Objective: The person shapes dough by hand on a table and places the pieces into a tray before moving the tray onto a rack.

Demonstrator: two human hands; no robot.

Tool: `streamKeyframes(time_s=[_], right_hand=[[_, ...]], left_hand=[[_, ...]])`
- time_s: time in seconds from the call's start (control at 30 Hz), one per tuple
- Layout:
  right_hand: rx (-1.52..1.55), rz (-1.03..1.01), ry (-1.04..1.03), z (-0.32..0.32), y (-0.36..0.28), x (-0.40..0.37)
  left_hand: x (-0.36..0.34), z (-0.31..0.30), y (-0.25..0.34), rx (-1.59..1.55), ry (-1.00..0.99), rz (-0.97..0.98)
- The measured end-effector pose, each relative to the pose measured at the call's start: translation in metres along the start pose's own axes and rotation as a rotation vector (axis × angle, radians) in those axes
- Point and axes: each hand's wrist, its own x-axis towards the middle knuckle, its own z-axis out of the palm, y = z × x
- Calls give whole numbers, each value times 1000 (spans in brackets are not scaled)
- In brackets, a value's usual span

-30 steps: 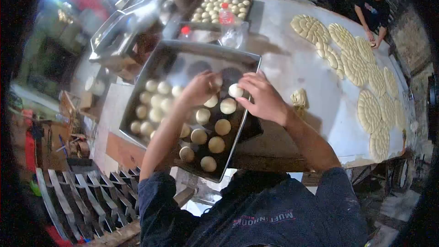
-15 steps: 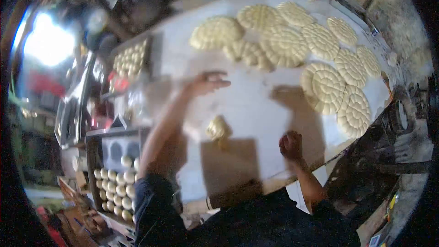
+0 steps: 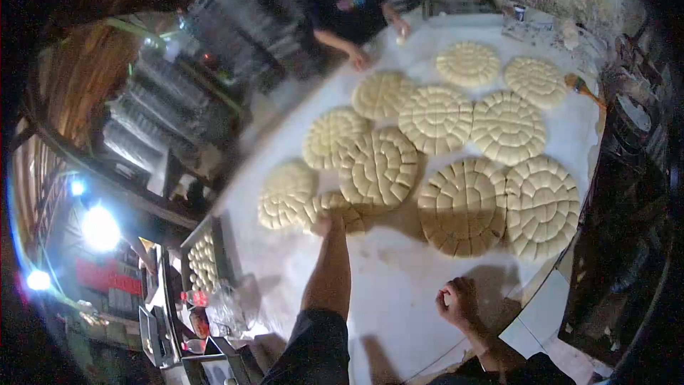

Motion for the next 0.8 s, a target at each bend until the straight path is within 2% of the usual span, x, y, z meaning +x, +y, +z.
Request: streamKeyframes(time_s=[0.03,0.07,0.1,0.13,0.17,0.2,0.27,0.3,0.33,0.37,0.43,0.47,0.53,0.6,0.63,0.7,0.77,0.8], right_hand=[[6,-17,22,6,4,0],[5,-73,103,19,14,0],[7,-126,178,26,19,-1],[-275,-267,168,24,17,2],[-267,-282,177,28,15,4],[-77,-195,213,37,13,6],[55,-101,155,41,14,8],[-1,-95,70,35,12,11],[-19,-142,190,28,-2,15],[-23,-155,183,34,-7,1],[156,-175,-3,64,-12,-12],[199,-142,-152,76,-26,-34],[265,72,-347,94,-75,-88],[282,354,-357,106,-122,-134],[310,451,-333,107,-140,-149],[494,427,-208,139,-137,-166],[691,411,-84,142,-142,-173],[595,428,-144,133,-137,-166]], left_hand=[[6,20,-21,-495,173,-194],[-60,-16,33,-543,307,-362],[-76,-22,8,-560,264,-253],[-90,-28,-19,-582,218,-144],[-120,-48,-30,-601,196,-133],[-142,-58,-47,-665,145,-167],[-194,-90,-69,-854,10,-129],[-211,-96,-88,-982,-43,-115],[-233,-108,-98,-1022,-109,-160],[-256,-117,-110,-1060,-173,-207],[-296,-120,-145,-1105,-199,196],[-328,-152,-129,-1237,-361,-92],[-365,-173,-131,-1364,-522,-392],[-394,-167,-148,-1439,-416,-112],[-400,-164,-162,-1455,-412,-123],[-411,-189,-187,-1305,-438,-37],[-409,-223,-216,-1071,-436,81],[-411,-238,-229,-937,-427,135]])
